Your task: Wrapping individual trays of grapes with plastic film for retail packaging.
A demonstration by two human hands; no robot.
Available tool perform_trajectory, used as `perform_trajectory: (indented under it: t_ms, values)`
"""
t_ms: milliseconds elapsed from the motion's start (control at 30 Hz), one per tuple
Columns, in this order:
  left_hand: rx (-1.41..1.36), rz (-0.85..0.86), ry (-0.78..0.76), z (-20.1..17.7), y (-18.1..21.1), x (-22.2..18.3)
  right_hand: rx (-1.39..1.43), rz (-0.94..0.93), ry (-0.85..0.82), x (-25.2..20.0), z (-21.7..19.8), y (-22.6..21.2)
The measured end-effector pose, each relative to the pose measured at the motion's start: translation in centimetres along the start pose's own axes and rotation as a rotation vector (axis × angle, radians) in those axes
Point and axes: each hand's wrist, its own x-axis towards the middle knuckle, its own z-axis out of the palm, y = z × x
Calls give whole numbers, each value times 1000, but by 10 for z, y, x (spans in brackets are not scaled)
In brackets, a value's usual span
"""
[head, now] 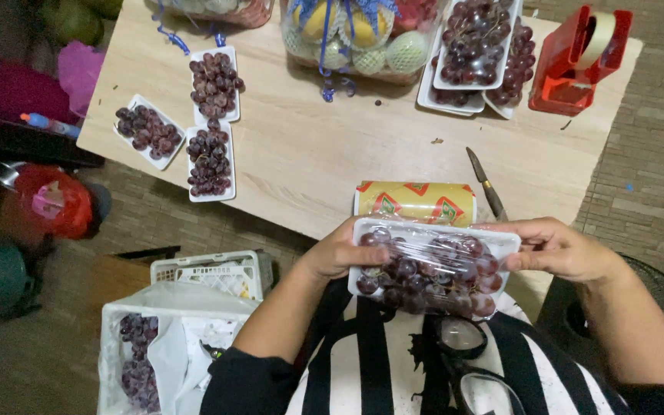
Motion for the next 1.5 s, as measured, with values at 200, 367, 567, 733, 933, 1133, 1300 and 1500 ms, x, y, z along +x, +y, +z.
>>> perform_trajectory:
  t_ms: [200, 367, 567, 733, 933, 1133, 1300, 1500]
  values:
    - [204, -26, -39, 9, 10, -1, -379, -291, 347, -26, 42, -109]
    - [166, -43, -72, 9, 11, -1, -1085, -521, 393, 7, 117, -152]
    - [157, -46, -107, 15, 19, -4, -1223, -494, 345, 30, 134, -150]
    - [429, -11, -70, 21, 21, -6, -1105, -490, 233, 26, 134, -147]
    - [374, -85, -110, 30, 21, -3, -1285, -591, 270, 24, 114, -139]
    - [268, 15, -221, 38, 18, -3, -1276, -317, 259, 63, 82, -140]
    - [452, -25, 40, 23, 1, -7, -265, 8, -20, 90, 74, -56]
    - [984, 198, 58, 34, 77, 7, 199, 137, -191, 82, 59, 8]
